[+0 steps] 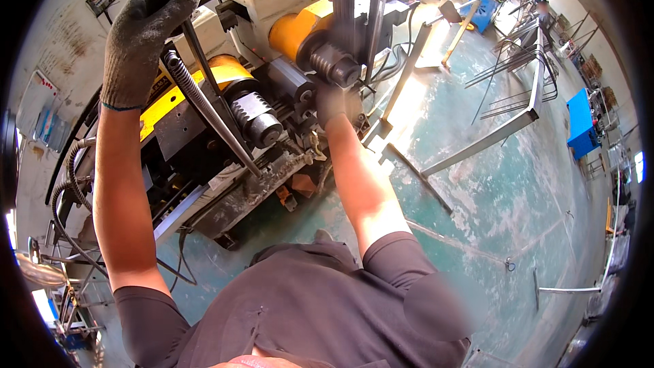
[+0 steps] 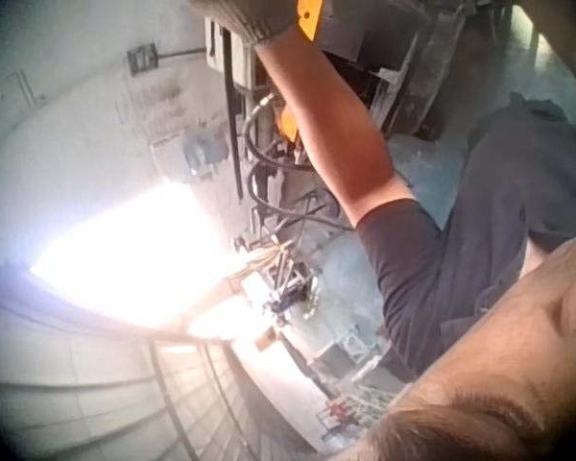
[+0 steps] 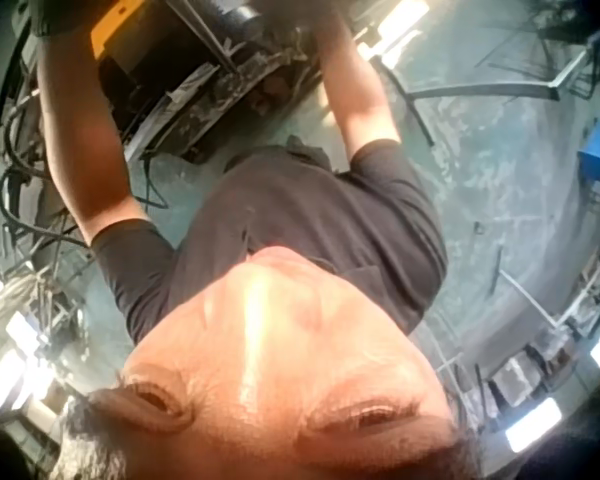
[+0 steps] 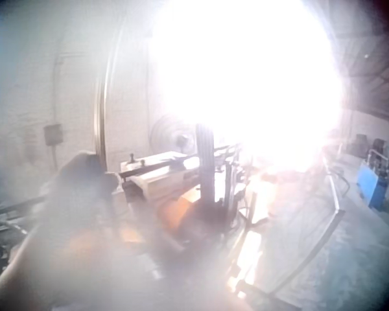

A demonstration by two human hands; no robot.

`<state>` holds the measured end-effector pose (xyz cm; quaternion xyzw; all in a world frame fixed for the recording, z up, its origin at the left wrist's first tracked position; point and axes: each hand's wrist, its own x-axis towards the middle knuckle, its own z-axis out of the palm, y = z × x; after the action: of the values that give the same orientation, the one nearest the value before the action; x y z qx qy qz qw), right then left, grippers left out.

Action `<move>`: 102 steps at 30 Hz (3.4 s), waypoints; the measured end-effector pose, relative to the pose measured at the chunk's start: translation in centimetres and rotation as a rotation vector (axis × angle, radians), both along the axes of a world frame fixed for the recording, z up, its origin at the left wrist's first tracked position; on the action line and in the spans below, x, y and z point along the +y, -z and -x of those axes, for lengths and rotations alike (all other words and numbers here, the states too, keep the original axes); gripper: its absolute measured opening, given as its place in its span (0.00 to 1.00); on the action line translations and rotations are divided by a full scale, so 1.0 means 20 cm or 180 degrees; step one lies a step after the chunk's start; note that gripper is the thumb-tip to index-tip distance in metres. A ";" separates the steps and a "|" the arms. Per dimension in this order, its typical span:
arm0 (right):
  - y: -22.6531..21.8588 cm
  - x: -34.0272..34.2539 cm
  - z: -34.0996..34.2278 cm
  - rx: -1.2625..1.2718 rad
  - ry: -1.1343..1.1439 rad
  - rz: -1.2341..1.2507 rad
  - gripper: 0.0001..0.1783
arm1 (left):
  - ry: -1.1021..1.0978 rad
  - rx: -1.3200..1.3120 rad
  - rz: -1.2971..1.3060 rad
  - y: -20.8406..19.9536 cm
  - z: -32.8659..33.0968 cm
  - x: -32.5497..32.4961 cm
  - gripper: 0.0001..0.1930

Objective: The person repeatedly picks up metal rods from a stack, feeds them into a bending machine, and removes the bent rods to place them on a rack. The person also briefly measures a rod on a wooden table using a tape measure.

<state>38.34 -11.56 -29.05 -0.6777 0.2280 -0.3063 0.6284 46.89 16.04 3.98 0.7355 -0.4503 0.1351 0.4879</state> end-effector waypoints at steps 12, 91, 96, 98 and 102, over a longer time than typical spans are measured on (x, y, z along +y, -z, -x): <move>0.00 0.00 0.01 0.0194 0.0137 0.0548 0.15 | 0.0031 -0.0021 -0.0080 -0.01 0.01 0.01 0.24; 0.34 -0.10 -0.03 0.0092 -0.0535 0.0355 0.15 | -0.0912 -0.1952 -0.2219 -0.17 -0.30 0.32 0.20; 0.18 0.07 0.03 -0.0019 -0.0470 -0.0051 0.15 | -0.0865 -0.1667 -0.1847 -0.18 0.01 0.42 0.24; 0.17 -0.05 0.14 -0.0318 -0.0234 -0.0705 0.15 | -0.0804 -0.1220 -0.1345 -0.08 0.12 0.34 0.23; 0.11 0.05 0.55 -0.0647 -0.0125 -0.1593 0.14 | -0.1167 -0.0105 -0.0299 -0.04 0.69 0.37 0.18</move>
<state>27.32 -10.52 -31.17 -0.4713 0.2192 -0.2946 0.8019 33.01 23.38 4.74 0.8249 -0.3225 0.2125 0.4127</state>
